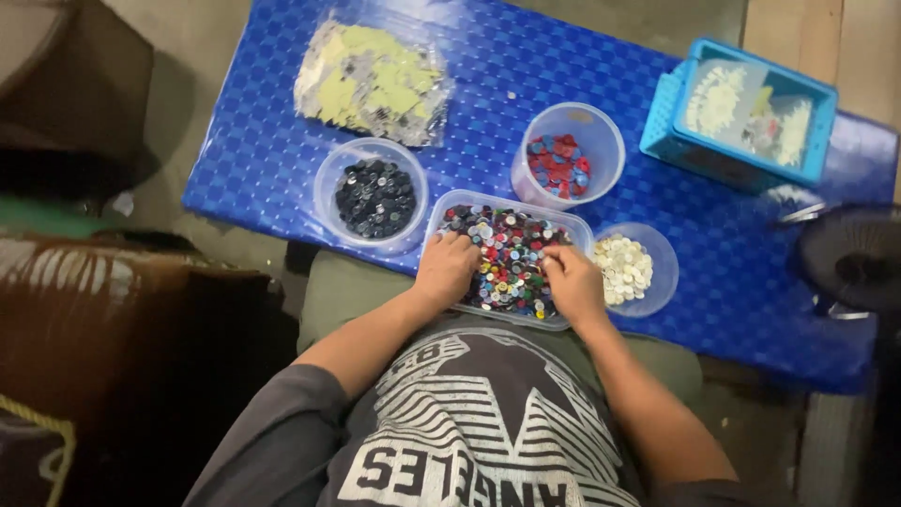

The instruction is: Sorting small colorful buttons or beads from a central tray into separate bowls based on color or type.

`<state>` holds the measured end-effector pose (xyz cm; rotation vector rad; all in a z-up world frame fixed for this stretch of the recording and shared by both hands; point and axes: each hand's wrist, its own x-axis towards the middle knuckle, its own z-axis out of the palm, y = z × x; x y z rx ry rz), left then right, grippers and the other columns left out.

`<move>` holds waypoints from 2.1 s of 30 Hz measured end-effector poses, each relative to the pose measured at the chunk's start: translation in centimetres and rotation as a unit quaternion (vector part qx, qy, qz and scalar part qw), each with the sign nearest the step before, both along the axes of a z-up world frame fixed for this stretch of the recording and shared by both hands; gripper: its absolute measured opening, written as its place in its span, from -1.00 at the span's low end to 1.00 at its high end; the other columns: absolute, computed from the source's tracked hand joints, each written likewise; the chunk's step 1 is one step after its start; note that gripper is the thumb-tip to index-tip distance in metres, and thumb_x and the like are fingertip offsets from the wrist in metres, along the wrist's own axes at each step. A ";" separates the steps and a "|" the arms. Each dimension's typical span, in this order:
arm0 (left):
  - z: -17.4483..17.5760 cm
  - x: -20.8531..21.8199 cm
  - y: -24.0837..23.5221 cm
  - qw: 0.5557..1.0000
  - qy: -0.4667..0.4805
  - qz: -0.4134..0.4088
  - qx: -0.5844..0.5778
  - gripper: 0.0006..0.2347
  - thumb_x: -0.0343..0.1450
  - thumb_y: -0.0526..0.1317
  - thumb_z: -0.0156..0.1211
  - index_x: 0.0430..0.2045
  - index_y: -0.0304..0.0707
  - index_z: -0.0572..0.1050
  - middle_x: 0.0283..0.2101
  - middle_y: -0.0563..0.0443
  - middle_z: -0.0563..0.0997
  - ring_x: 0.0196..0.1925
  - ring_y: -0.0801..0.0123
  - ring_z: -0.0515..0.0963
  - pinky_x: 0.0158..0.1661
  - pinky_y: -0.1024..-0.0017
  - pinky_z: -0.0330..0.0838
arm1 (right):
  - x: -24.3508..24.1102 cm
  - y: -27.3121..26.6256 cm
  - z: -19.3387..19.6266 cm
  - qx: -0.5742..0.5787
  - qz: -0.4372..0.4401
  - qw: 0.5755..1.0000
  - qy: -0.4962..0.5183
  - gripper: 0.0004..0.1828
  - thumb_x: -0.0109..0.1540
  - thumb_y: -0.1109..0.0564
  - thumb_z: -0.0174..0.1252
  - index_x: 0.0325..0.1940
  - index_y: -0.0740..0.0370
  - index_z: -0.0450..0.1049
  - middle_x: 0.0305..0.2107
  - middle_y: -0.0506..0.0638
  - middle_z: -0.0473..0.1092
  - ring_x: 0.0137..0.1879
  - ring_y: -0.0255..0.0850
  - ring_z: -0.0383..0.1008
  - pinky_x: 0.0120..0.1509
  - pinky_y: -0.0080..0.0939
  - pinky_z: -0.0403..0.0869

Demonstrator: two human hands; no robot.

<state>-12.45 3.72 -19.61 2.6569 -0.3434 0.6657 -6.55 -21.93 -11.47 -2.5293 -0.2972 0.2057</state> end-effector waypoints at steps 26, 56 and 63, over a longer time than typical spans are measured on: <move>13.6 3.1 -1.1 0.529 0.455 0.097 -0.710 -0.78 0.45 -0.28 0.12 -0.05 -0.34 0.51 -0.20 -0.21 0.74 -0.23 0.22 0.77 -0.29 0.47 0.66 | -2.5 -0.1 -3.1 0.005 0.108 0.967 -0.231 -0.78 0.24 -0.04 0.21 -0.04 -0.11 0.56 -0.31 -0.24 0.38 -0.18 -0.21 0.49 -0.12 -0.14 0.38; 8.4 0.2 -1.5 0.983 0.185 0.017 0.013 -0.69 0.26 -0.11 0.43 -0.14 -0.04 0.58 -0.23 0.00 0.57 -0.19 0.03 0.64 -0.30 0.09 0.60 | -1.8 -0.2 -5.5 -0.086 0.151 0.938 -0.299 -0.57 0.17 -0.30 0.22 -0.04 -0.06 0.55 -0.27 -0.12 0.33 -0.15 -0.09 0.45 -0.15 -0.01 0.40; 5.3 -2.4 0.6 0.986 0.145 0.001 0.083 -0.70 0.16 -0.16 0.50 -0.27 -0.08 0.62 -0.32 0.03 0.55 -0.28 0.17 0.61 -0.37 0.28 0.55 | -1.3 -0.7 -4.9 -0.014 0.136 0.974 -0.183 -0.88 0.26 -0.07 0.18 -0.17 -0.16 0.59 -0.39 -0.13 0.43 -0.17 -0.07 0.54 -0.11 0.00 0.47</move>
